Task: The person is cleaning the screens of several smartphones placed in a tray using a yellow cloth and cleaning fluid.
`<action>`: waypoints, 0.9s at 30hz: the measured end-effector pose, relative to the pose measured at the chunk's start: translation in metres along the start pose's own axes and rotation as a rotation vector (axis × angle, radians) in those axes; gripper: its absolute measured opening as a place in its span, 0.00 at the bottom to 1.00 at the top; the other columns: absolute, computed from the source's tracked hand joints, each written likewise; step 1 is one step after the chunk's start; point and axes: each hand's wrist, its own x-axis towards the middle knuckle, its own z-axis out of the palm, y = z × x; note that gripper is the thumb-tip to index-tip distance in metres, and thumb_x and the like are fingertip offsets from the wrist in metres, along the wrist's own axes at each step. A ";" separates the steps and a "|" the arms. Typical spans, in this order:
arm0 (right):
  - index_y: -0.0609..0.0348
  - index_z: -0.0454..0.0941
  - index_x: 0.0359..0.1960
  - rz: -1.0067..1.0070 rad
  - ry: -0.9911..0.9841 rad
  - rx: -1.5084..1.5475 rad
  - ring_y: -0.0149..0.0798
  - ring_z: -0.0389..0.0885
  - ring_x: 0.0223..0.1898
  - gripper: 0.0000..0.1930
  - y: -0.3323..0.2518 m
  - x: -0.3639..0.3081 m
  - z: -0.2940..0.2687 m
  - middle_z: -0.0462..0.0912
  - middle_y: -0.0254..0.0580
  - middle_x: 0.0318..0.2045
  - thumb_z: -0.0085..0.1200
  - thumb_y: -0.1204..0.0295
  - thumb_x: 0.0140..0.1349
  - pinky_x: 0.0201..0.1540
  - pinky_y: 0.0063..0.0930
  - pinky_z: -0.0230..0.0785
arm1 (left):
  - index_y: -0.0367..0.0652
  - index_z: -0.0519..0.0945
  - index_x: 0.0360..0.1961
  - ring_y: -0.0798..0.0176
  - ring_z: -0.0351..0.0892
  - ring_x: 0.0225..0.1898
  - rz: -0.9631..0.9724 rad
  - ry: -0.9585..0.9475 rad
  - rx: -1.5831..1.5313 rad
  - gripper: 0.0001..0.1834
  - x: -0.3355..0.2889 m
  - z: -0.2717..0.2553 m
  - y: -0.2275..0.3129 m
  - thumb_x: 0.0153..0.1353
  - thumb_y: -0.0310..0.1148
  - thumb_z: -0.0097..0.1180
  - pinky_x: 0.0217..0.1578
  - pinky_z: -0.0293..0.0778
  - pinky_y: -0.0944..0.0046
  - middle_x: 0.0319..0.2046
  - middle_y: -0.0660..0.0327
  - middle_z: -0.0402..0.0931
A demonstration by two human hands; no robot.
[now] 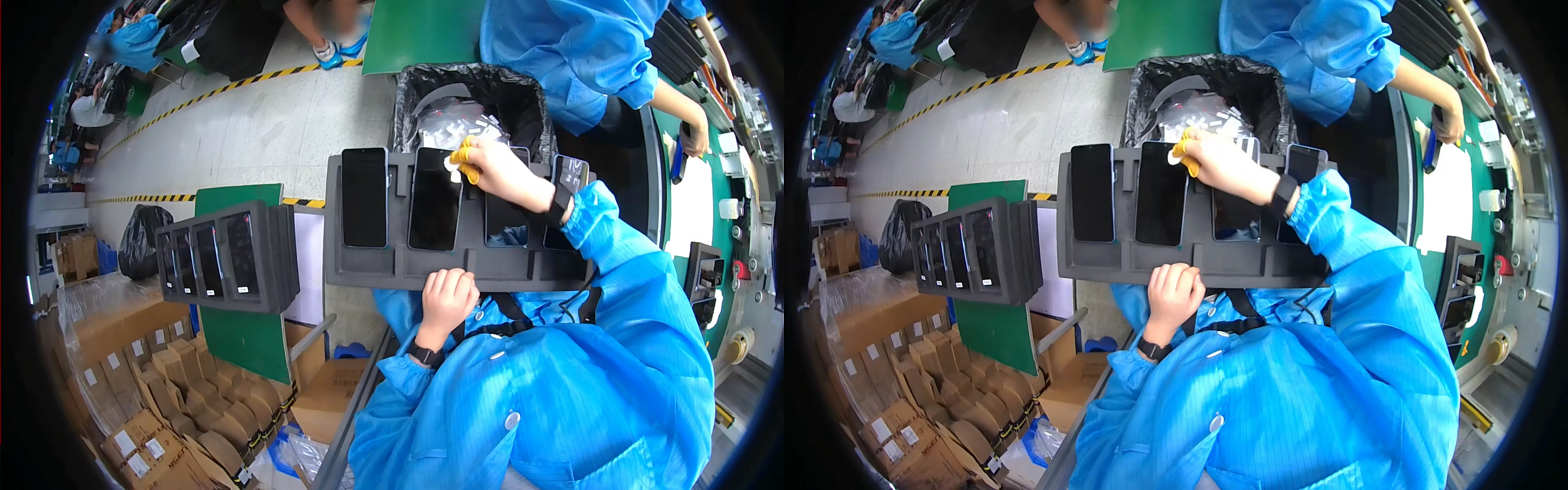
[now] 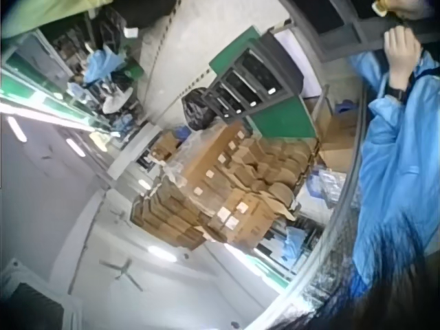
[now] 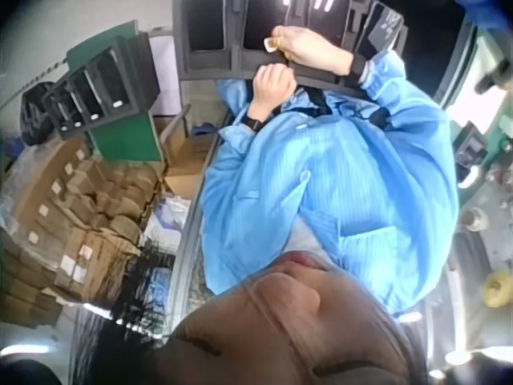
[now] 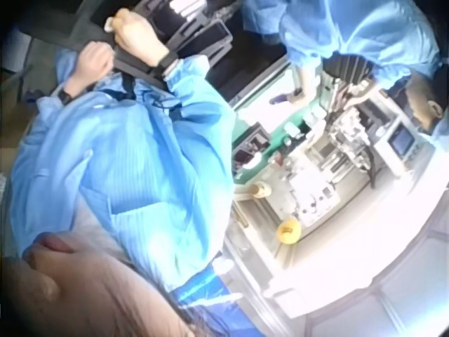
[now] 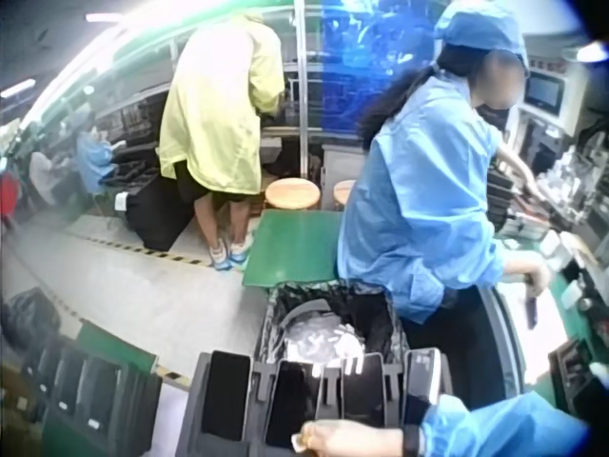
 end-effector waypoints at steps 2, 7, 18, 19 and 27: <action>0.63 0.79 0.38 -0.063 -0.101 -0.058 0.54 0.79 0.37 0.11 -0.028 -0.013 0.007 0.77 0.50 0.34 0.57 0.80 0.51 0.39 0.41 0.73 | 0.41 0.76 0.28 0.58 0.73 0.28 0.018 -0.014 0.011 0.05 -0.003 0.002 -0.004 0.49 0.27 0.59 0.31 0.69 0.60 0.26 0.60 0.72; 0.65 0.78 0.37 -0.151 -0.449 0.004 0.50 0.79 0.37 0.14 -0.062 -0.048 0.027 0.77 0.48 0.34 0.58 0.80 0.45 0.39 0.37 0.76 | 0.41 0.76 0.29 0.59 0.73 0.28 0.028 -0.023 -0.004 0.06 -0.003 0.003 -0.009 0.50 0.28 0.58 0.31 0.69 0.60 0.28 0.59 0.72; 0.66 0.78 0.36 -0.231 -0.354 0.012 0.51 0.79 0.36 0.14 -0.071 -0.029 0.039 0.75 0.50 0.31 0.57 0.82 0.44 0.39 0.39 0.76 | 0.41 0.76 0.30 0.59 0.73 0.29 0.024 0.025 0.078 0.05 -0.012 0.012 -0.009 0.51 0.28 0.56 0.32 0.70 0.61 0.29 0.59 0.72; 0.66 0.78 0.36 -0.239 -0.345 -0.021 0.51 0.79 0.36 0.14 -0.067 -0.027 0.040 0.76 0.51 0.31 0.58 0.82 0.43 0.39 0.39 0.76 | 0.41 0.76 0.30 0.59 0.73 0.29 0.025 0.027 0.082 0.05 -0.012 0.013 -0.009 0.51 0.28 0.56 0.32 0.70 0.61 0.29 0.59 0.72; 0.67 0.79 0.33 -0.071 -0.193 -0.016 0.54 0.78 0.31 0.07 -0.068 0.016 0.031 0.77 0.55 0.29 0.53 0.79 0.52 0.35 0.41 0.74 | 0.41 0.76 0.29 0.57 0.73 0.25 0.030 0.108 0.065 0.06 -0.014 0.018 -0.008 0.48 0.26 0.56 0.27 0.68 0.58 0.27 0.58 0.73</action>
